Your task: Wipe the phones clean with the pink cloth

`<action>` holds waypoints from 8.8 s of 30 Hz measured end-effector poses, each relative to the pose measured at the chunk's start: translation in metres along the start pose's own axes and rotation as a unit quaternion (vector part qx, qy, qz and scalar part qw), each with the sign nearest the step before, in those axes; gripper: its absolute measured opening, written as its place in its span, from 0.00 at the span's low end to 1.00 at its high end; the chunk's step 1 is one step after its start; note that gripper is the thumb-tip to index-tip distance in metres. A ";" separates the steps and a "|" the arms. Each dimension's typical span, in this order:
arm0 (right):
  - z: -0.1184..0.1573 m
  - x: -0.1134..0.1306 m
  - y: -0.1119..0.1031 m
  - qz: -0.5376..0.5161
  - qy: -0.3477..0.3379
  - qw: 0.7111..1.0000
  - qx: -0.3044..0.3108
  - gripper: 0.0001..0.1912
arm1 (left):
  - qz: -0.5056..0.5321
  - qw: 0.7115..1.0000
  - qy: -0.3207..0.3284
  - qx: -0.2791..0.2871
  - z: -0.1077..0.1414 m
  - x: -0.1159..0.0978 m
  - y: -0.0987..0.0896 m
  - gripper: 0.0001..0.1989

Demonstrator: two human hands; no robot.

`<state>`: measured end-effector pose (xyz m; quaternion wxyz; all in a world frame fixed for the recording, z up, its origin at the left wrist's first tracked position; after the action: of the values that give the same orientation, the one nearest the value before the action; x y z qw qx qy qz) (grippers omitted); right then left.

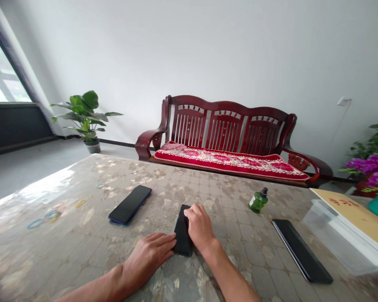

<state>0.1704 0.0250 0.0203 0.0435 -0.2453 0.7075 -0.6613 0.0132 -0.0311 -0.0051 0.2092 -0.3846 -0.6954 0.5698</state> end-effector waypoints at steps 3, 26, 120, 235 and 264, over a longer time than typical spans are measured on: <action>0.003 0.003 0.000 0.007 0.003 1.000 0.003 0.15 | 0.023 1.000 -0.001 0.005 0.001 0.002 0.001 0.09; 0.042 0.018 0.005 -0.076 -0.153 0.983 -0.070 0.13 | -0.067 0.959 0.130 0.242 -0.094 0.037 -0.022 0.38; 0.000 0.005 0.006 0.038 0.076 0.996 -0.014 0.15 | 0.159 0.954 -0.214 0.139 -0.016 0.081 -0.019 0.29; -0.046 -0.006 0.009 0.045 0.068 0.997 0.008 0.16 | 0.092 0.992 -0.020 0.086 -0.015 0.023 -0.002 0.10; -0.001 0.005 0.005 0.023 0.001 1.000 -0.006 0.16 | 0.090 0.990 -0.048 0.093 -0.014 0.022 -0.007 0.10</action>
<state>0.1643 0.0236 0.0163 0.0562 -0.2289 0.7170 -0.6560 0.0080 -0.0061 0.0019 0.1583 -0.3966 -0.6112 0.6664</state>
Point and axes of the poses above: each hand's wrist, its own z-axis away from the middle knuckle, its own y-axis out of the palm, x = y × z, the point moved 4 cm from there along -z, towards the middle knuckle, and after that the axes turned 13 degrees about x, right-handed, at the moved point
